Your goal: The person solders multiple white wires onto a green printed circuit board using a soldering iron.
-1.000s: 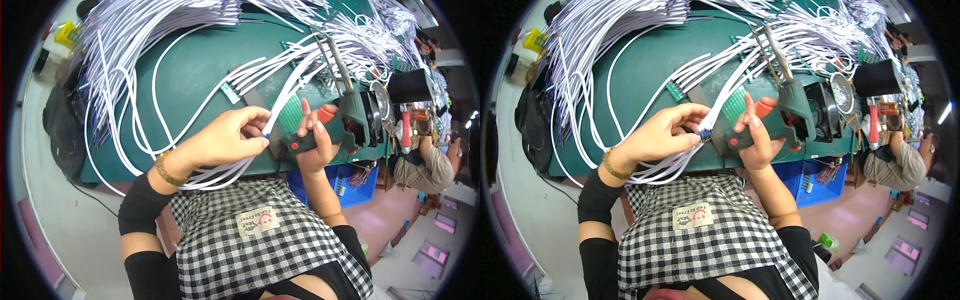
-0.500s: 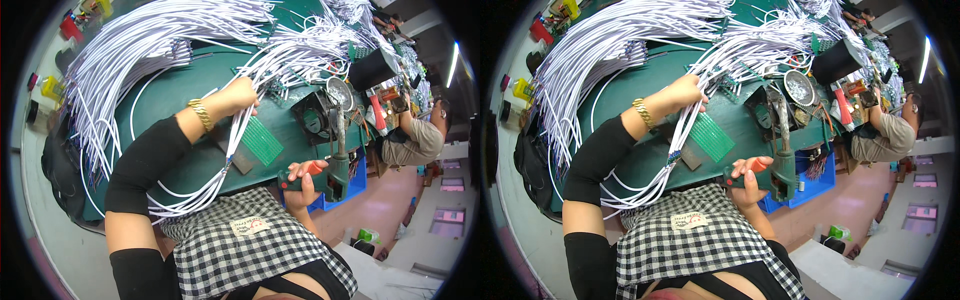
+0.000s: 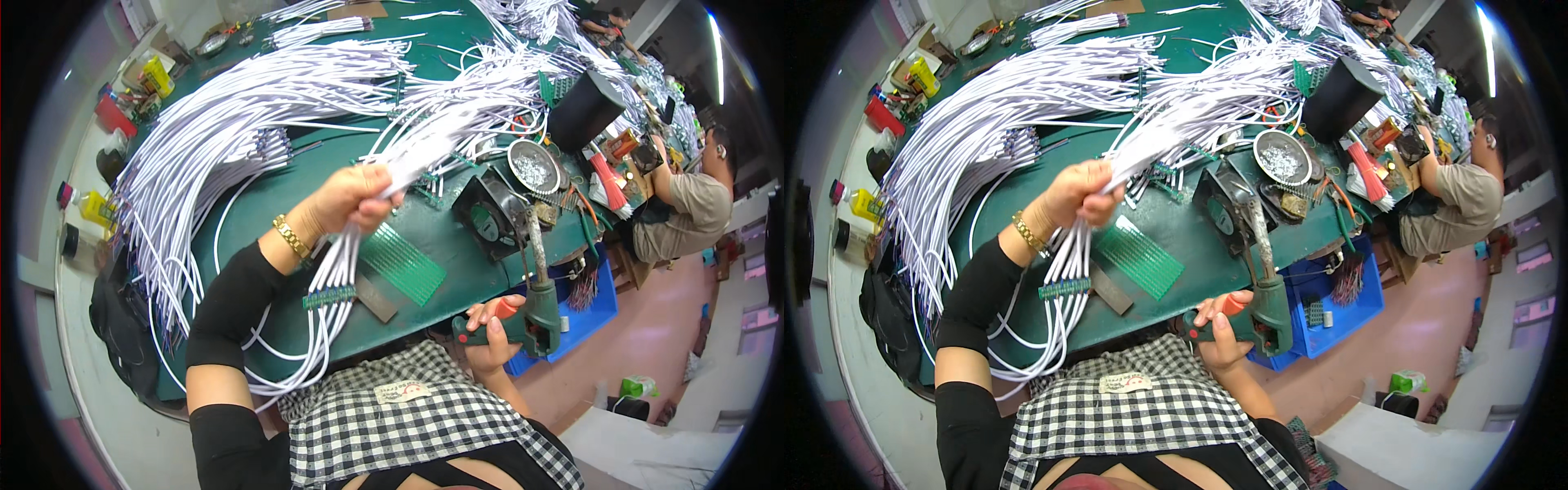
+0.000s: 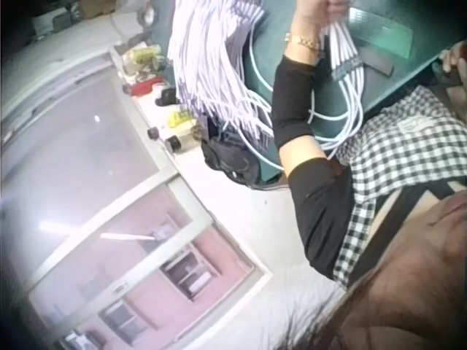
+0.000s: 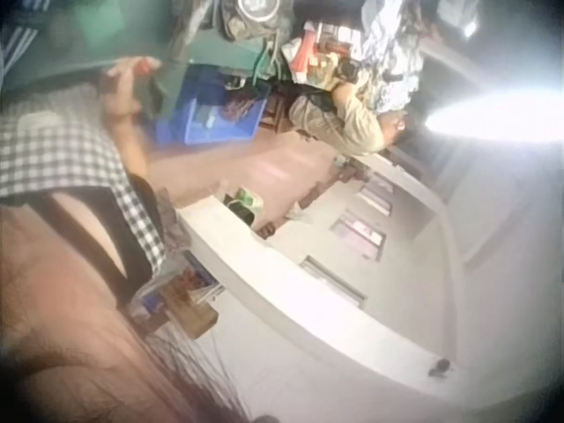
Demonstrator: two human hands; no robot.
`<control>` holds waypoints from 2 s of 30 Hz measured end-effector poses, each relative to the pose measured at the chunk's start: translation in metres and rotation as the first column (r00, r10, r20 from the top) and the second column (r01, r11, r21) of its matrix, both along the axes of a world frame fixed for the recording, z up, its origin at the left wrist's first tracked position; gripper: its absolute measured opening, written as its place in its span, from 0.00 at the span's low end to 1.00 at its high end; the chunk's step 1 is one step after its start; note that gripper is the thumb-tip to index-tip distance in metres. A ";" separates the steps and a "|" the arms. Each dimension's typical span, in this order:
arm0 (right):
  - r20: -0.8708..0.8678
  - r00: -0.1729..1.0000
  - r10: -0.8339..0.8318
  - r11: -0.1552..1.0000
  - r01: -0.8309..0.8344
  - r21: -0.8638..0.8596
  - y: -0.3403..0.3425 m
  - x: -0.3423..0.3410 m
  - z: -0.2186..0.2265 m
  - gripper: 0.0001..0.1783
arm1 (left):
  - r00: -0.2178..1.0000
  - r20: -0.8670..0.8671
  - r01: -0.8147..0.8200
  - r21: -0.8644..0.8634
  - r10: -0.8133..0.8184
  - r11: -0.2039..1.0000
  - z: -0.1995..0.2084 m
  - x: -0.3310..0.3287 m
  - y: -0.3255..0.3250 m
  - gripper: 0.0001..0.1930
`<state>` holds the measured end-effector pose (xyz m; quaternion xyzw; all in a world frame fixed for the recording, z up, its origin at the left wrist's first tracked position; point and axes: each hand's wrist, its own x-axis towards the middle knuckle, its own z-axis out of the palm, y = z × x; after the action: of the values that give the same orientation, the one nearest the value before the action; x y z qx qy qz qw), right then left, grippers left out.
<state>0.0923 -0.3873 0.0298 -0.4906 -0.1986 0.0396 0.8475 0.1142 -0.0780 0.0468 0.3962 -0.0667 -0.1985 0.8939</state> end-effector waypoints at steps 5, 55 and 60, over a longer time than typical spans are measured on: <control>0.063 0.993 -0.100 0.995 0.099 0.014 -0.003 0.002 -0.001 0.21 | 0.984 0.151 0.130 -0.238 -0.096 0.963 0.004 0.017 -0.018 0.22; -0.198 0.710 0.676 0.667 -0.704 -0.246 0.008 -0.016 -0.024 0.24 | 0.510 0.126 -0.469 0.870 0.851 0.152 -0.020 -0.175 -0.071 0.09; -0.378 0.589 0.715 0.526 -0.808 -0.265 0.013 -0.013 -0.007 0.21 | 0.503 -0.012 -0.423 0.869 0.864 0.258 -0.014 -0.171 -0.066 0.10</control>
<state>0.0790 -0.3739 0.0227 -0.5110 -0.2846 0.5032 0.6361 -0.0573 -0.1445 0.0332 0.6627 0.4333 0.1041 0.6019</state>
